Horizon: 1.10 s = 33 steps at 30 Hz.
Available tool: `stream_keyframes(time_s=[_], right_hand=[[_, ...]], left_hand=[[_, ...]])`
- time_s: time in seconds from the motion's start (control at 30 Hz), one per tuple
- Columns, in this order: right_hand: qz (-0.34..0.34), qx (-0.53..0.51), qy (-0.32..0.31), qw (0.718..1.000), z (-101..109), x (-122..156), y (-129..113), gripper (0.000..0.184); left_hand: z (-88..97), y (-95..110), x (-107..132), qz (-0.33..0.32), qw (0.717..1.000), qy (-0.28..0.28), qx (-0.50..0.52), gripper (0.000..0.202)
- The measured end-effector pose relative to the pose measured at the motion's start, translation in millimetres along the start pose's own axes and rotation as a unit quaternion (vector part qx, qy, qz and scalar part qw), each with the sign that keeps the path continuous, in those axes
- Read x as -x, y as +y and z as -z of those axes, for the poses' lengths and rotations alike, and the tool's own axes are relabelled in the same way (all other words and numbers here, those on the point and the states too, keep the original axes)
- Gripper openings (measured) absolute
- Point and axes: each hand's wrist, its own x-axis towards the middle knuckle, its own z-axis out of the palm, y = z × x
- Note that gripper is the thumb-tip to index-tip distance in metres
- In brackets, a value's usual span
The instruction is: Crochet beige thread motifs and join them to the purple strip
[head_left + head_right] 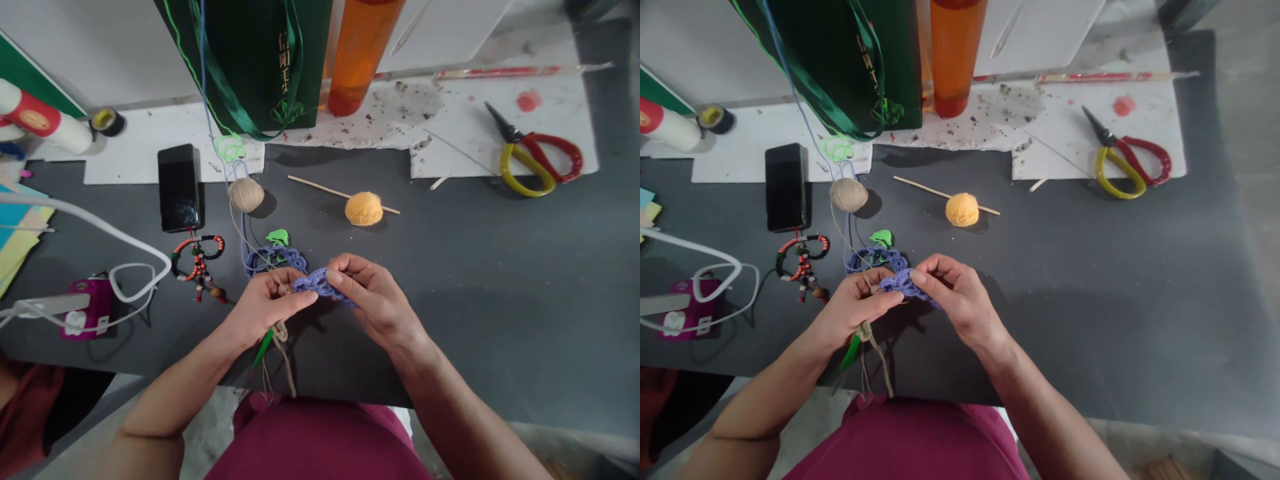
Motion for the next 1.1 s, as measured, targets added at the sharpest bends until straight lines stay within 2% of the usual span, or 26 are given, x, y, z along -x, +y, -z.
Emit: stream_keyframes(time_s=[0.23,0.43,0.57,0.7,0.97,1.1], right_hand=[[0.004,-0.018,0.011,1.0,-0.3,-0.6,2.3,0.05],[0.005,-0.028,0.028,0.999,0.2,-0.4,1.0,0.047],[0.014,-0.01,0.034,0.999,0.0,-0.4,2.9,0.045],[0.023,0.027,0.027,0.999,-0.1,-0.1,6.3,0.043],[0.041,0.036,0.009,0.998,0.1,2.7,4.6,0.045],[0.031,0.057,-0.026,0.998,1.2,3.8,2.6,0.036]], left_hand=[[2.8,-1.5,-0.5,-0.017,1.0,0.006,0.005,0.041],[3.1,1.7,-0.4,-0.046,0.997,0.057,0.02,0.043],[2.4,2.0,0.2,-0.045,0.997,0.048,0.038,0.048],[0.1,0.2,-0.5,-0.027,0.999,0.044,0.014,0.042],[-1.8,0.3,-2.5,-0.018,0.997,0.063,0.04,0.05],[-2.0,1.1,-4.0,-0.029,0.994,0.08,0.062,0.053]])
